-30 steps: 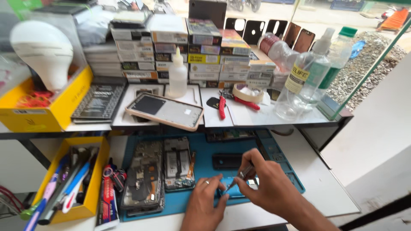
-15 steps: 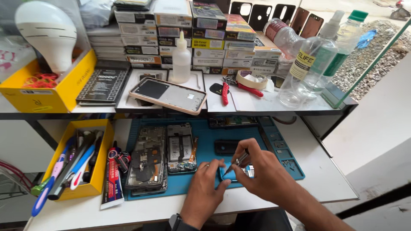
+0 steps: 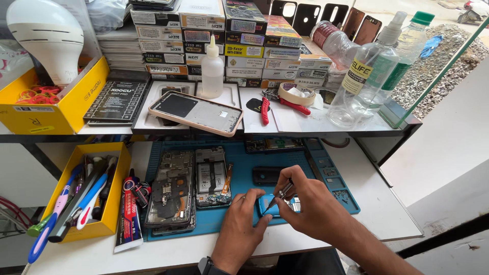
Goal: The person uses a screwdriver to remove screws from the back of a blue mobile phone. They then pry open the back cover and remove the battery from the device.
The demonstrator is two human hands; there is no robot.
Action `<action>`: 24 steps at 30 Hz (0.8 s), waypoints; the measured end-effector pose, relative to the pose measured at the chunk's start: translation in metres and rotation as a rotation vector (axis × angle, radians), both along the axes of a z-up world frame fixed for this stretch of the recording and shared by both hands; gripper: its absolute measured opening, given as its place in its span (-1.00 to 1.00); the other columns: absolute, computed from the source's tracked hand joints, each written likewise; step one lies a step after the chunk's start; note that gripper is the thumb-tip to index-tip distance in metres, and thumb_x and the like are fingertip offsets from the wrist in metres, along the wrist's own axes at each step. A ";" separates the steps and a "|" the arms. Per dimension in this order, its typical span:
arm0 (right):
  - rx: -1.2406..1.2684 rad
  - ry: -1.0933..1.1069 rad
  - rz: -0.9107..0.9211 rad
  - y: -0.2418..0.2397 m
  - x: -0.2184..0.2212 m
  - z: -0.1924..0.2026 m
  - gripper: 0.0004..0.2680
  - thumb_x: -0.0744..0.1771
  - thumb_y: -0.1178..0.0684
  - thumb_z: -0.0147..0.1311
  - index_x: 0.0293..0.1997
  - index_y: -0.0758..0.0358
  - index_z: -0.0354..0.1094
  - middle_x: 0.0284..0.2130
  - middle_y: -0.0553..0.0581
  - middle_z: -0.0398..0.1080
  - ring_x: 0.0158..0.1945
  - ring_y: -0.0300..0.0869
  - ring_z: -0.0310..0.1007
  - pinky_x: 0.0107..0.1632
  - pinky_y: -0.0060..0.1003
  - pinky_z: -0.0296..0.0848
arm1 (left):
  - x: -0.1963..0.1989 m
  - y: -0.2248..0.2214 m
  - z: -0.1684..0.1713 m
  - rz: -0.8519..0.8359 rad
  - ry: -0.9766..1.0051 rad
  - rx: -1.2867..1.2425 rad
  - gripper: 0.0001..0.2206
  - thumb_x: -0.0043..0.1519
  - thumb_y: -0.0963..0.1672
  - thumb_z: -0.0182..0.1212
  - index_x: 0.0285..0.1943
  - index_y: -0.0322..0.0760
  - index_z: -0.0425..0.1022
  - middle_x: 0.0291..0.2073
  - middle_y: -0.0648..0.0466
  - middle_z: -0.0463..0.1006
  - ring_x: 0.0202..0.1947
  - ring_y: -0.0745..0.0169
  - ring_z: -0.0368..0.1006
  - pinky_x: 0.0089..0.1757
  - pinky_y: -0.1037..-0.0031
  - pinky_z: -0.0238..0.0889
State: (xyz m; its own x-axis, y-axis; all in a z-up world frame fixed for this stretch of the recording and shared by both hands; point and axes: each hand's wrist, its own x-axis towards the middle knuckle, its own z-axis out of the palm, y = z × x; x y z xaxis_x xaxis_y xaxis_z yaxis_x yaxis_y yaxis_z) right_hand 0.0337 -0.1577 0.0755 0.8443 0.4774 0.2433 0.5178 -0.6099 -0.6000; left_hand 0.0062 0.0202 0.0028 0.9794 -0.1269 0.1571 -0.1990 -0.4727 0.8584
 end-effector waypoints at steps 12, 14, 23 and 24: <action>-0.021 0.031 0.016 -0.001 0.001 -0.001 -0.72 0.24 0.23 0.21 -0.08 0.27 0.12 -0.36 0.19 0.54 -0.20 -0.05 0.71 -0.14 -0.19 0.69 | 0.003 -0.002 -0.014 -0.020 -0.077 0.002 -0.64 0.10 -0.18 0.40 0.07 -0.31 0.43 0.05 -0.05 0.55 0.13 -0.04 0.43 0.06 0.17 0.35; 0.019 0.019 0.059 -0.001 0.002 0.001 -0.71 0.24 0.23 0.21 -0.06 0.27 0.11 -0.34 0.20 0.54 -0.18 -0.05 0.71 -0.13 -0.20 0.70 | 0.005 -0.001 -0.029 -0.006 -0.169 -0.055 -0.63 0.05 -0.20 0.42 0.03 -0.35 0.45 0.07 -0.09 0.55 0.11 -0.12 0.43 0.07 0.13 0.34; -0.557 0.022 0.038 -0.003 0.023 -0.008 -0.71 0.35 -0.19 0.15 0.00 0.07 0.14 -0.40 0.08 0.52 -0.26 -0.03 0.62 -0.20 -0.12 0.55 | 0.074 0.005 -0.147 -0.245 -0.375 0.035 -0.52 0.22 -0.10 0.41 0.18 -0.63 0.44 0.06 -0.32 0.53 0.13 -0.24 0.41 0.11 0.00 0.28; -0.486 0.011 0.069 -0.005 0.027 -0.015 -0.73 0.36 -0.16 0.16 -0.02 0.09 0.15 -0.44 0.11 0.51 -0.30 0.00 0.61 -0.24 -0.08 0.53 | 0.081 0.003 -0.163 -0.233 -0.358 0.044 -0.54 0.25 -0.06 0.37 0.16 -0.59 0.46 -0.02 -0.25 0.58 0.12 -0.17 0.44 0.14 0.03 0.30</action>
State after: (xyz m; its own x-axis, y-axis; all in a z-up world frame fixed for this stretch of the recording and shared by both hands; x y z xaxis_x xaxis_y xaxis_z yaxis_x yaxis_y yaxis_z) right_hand 0.0607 -0.1628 0.0608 0.8083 0.5881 -0.0303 0.5617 -0.7854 -0.2602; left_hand 0.0868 0.0235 -0.1597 0.8082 -0.3523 0.4719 -0.5868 -0.4143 0.6957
